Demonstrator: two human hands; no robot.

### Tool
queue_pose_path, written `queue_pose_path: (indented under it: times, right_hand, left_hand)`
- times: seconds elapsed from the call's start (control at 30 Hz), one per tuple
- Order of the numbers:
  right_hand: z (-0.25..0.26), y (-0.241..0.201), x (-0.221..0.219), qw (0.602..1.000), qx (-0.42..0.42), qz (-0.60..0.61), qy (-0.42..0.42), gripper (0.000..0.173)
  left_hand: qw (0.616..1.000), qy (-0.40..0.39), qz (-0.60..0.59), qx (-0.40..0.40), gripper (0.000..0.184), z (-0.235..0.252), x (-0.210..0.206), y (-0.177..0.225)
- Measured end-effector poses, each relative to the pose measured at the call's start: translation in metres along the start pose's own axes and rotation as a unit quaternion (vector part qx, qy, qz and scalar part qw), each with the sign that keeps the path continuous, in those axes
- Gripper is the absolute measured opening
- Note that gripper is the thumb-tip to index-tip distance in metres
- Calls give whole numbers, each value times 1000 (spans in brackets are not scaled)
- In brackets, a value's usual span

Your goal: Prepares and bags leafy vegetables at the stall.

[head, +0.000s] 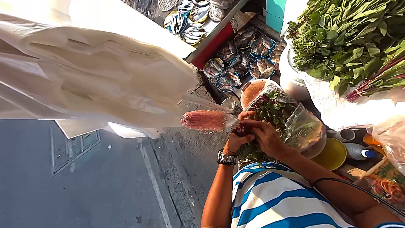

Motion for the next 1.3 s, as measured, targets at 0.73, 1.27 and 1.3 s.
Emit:
queue_pose_path:
  times: [0.73, 1.27, 1.3]
  right_hand:
    - [5, 29, 47, 990, -28, 137, 0, 80]
    - [-9, 56, 25, 990, -55, 92, 88, 31]
    - [-11, 60, 24, 990, -72, 94, 80, 32]
  left_hand:
    - [966, -5, 223, -131, 12, 1, -31, 31]
    - [834, -123, 534, 61, 96, -6, -59, -25]
    - [822, -122, 551, 70, 82, -7, -58, -29]
Point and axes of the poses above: each hand's wrist, its own z-axis towards the middle knuckle, its own x-axis out of the back of the hand, y = z × x, the point moved 10 cm from there along z, towards the middle knuckle, and after that the axes turned 8 degrees about -z, right-handed, at the moved point
